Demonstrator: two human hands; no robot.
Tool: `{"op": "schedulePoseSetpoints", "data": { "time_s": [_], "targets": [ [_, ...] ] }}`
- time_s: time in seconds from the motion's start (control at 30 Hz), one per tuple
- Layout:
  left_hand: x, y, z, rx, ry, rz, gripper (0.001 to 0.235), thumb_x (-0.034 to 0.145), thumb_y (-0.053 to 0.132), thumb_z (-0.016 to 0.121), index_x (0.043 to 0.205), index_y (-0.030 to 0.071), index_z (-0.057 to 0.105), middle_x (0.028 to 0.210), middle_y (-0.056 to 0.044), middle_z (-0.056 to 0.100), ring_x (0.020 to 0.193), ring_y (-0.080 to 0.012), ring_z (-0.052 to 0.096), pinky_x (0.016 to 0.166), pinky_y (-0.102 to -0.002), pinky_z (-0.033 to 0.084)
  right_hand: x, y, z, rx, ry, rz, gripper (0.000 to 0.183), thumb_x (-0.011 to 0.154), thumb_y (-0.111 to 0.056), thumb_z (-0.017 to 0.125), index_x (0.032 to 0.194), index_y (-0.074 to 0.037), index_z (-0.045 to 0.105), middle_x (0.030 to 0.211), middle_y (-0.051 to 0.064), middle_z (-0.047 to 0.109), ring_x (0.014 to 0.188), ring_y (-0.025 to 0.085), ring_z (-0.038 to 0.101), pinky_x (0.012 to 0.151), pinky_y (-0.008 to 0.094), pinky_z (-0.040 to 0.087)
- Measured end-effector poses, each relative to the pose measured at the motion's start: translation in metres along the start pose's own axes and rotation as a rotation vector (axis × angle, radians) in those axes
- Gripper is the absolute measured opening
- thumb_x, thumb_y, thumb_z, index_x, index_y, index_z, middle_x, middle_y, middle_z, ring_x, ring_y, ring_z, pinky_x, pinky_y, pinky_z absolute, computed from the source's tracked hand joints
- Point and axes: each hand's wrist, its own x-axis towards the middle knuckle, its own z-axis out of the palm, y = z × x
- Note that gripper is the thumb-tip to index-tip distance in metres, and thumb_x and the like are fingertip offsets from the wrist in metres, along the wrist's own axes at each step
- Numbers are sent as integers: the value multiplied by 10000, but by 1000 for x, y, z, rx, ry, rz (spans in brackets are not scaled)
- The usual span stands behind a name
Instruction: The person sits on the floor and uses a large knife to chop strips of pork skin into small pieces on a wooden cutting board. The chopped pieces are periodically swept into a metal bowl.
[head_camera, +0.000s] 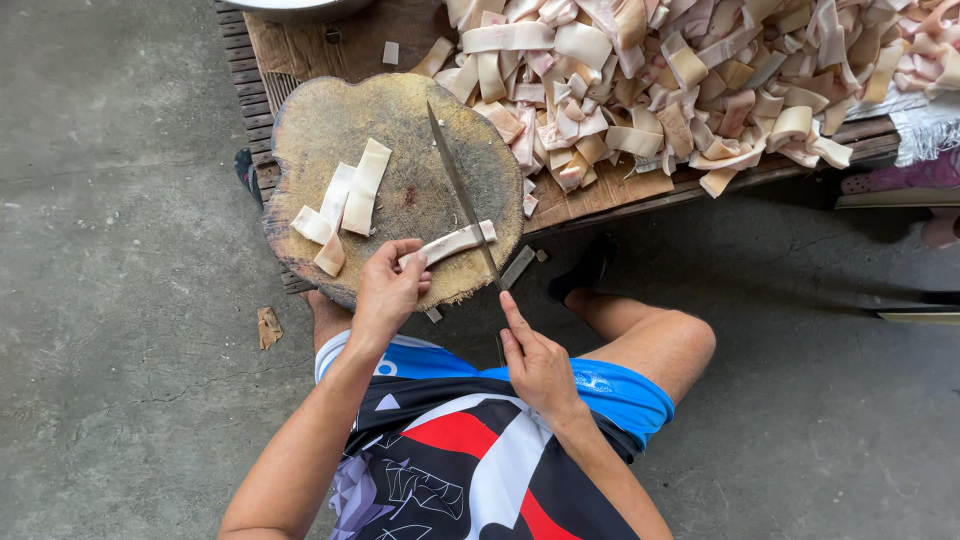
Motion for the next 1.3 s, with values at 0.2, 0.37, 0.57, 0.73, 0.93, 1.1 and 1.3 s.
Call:
{"op": "schedulePoseSetpoints", "data": {
  "time_s": [0.2,0.37,0.57,0.73,0.93,1.1,1.3],
  "targets": [
    [-3,9,-20,174,23,60,392,920,97,689,1296,-6,641,887,-52,713,658,-79,679,580,-242,588,-15,-10,-40,93,171,-220,602,1009,-70,627,1567,-156,416,711,107,628,548,183,574,547,331,494],
    [-2,16,-36,256,18,-23,266,920,108,719,1161,-4,730,815,-26,730,637,-70,658,568,-242,551,-11,-7,-19,117,239,-379,637,1047,-68,595,1617,-202,343,894,144,651,676,229,619,613,328,509],
    [12,24,-43,306,-26,46,213,906,105,730,1090,3,766,799,-17,750,622,-63,633,567,-236,522,25,8,-2,5,38,57,603,997,-77,667,1560,-198,487,644,155,558,511,254,528,535,368,474],
    [0,13,-46,249,-88,-72,212,906,99,719,1090,3,762,807,-34,741,619,-72,631,564,-235,521,-11,-8,-37,90,159,-188,592,992,-68,647,1545,-171,463,687,96,599,536,188,566,558,320,495],
    [7,7,-48,211,-112,-71,212,903,94,728,1090,1,762,843,-33,758,636,-67,642,574,-227,534,-5,-2,2,-16,105,-238,589,995,-89,649,1552,-176,479,753,121,639,611,244,608,592,350,497],
    [18,-6,-48,133,-124,-79,223,914,76,715,1118,-10,743,833,-58,731,603,-94,621,543,-249,509,9,-1,-3,62,-62,219,582,991,-114,645,1545,-210,495,621,180,575,521,278,563,548,357,500],
    [12,-8,-48,117,-106,-58,225,914,78,721,1111,-23,762,856,-51,758,634,-78,643,584,-222,542,-20,-13,-34,73,144,-270,569,1009,-101,629,1543,-168,445,780,151,672,565,226,594,583,327,508]
  ]
}}
